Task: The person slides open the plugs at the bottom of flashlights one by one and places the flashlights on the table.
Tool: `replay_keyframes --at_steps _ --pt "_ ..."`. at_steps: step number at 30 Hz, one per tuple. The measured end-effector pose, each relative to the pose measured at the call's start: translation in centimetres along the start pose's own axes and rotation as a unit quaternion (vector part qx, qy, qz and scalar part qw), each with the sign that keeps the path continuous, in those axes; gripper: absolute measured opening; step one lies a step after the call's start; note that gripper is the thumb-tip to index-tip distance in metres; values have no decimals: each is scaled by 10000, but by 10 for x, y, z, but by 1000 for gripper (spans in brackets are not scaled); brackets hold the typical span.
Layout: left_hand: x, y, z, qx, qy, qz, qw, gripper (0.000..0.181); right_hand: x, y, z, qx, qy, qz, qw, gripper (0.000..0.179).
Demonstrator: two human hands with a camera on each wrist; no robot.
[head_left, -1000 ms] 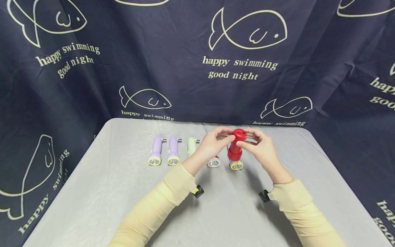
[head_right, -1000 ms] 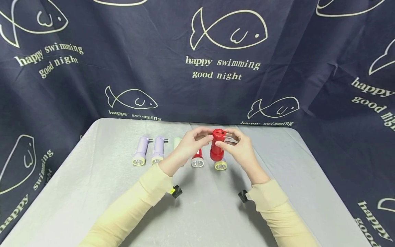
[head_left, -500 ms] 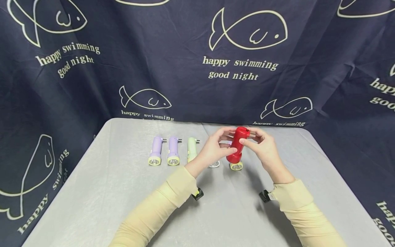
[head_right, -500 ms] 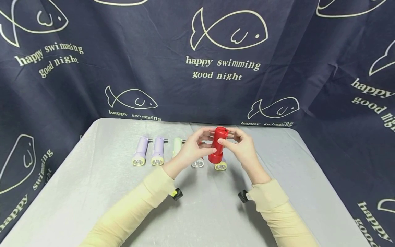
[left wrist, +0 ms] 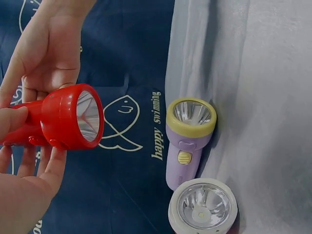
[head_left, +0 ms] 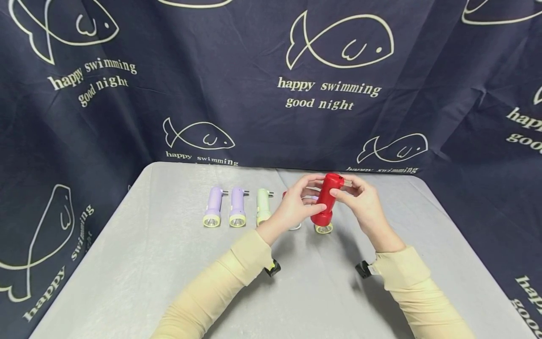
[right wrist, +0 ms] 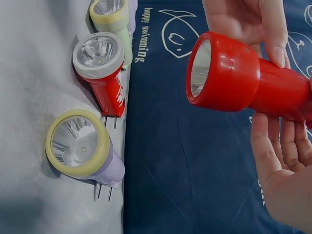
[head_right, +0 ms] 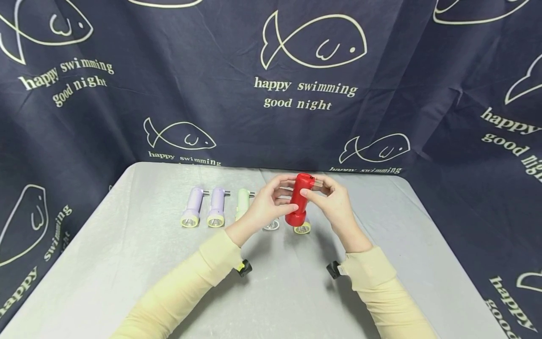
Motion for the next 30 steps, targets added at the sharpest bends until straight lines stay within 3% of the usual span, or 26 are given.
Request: replay_keyframes --at_steps 15,23,30 --pt "4 -3 2 -152 -199 360 9990 59 -1 0 0 280 127 49 9995 27" --pt "21 28 -1 -621 -621 710 9936 60 -3 -4 -2 717 395 -46 9966 31" --pt "26 34 -2 -604 -814 1025 9896 56 -2 -7 2 685 302 -66 9972 32"
Point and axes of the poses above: each hand's wrist, its own x-axis towards the middle knuckle, its own z-axis out of the back of the hand, y = z × x, the point moved 7 cm from there along x, towards the middle knuckle, and after that the axes turned 15 degrees about x, right-handed, at the moved point
